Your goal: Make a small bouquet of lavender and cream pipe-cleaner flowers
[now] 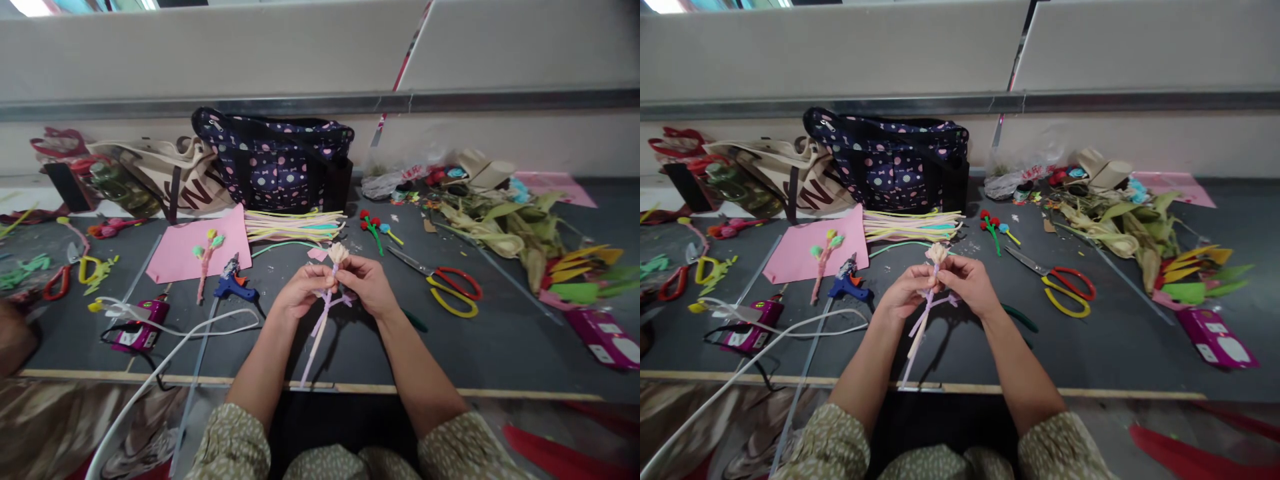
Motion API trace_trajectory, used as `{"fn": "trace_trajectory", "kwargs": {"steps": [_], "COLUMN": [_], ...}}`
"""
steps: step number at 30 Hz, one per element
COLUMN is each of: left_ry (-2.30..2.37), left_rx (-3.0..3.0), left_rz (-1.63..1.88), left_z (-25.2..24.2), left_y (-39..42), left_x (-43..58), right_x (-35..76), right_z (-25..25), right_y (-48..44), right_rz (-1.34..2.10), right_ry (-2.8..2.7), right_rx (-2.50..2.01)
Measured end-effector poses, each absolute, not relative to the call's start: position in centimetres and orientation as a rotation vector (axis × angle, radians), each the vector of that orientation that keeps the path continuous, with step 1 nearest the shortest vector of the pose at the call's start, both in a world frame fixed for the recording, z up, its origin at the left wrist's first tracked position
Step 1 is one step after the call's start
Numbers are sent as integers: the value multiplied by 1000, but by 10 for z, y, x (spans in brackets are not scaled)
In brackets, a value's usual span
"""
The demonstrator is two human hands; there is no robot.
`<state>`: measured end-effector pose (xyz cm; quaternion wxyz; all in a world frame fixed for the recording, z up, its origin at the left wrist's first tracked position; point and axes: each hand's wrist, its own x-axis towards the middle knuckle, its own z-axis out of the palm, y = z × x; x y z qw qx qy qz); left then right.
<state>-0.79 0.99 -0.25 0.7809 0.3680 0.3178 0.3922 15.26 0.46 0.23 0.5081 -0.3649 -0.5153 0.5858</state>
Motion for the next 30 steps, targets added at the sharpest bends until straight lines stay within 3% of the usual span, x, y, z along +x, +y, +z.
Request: {"fn": "trace_trajectory", "kwargs": {"steps": [4,10,17,30], "left_ry": [829,1408,1618,1418], "left_rx": [988,1850,2401,1910], "left_rz": [1056,1661,1583,1463], "left_z": [-2,12,8,8], "left_y": [9,-7,-13,-7], "left_x": [-4,0,9,5], "right_x": [152,149,143,142], "right_z": [-2,-12,-12,2], "right_y": [8,10,4,-2], "right_rz": [1230,1002,930,833], "right_ry": [-1280,-1226,-1143,-1281], "right_rx": [-938,-1054,-1048,-1137]}}
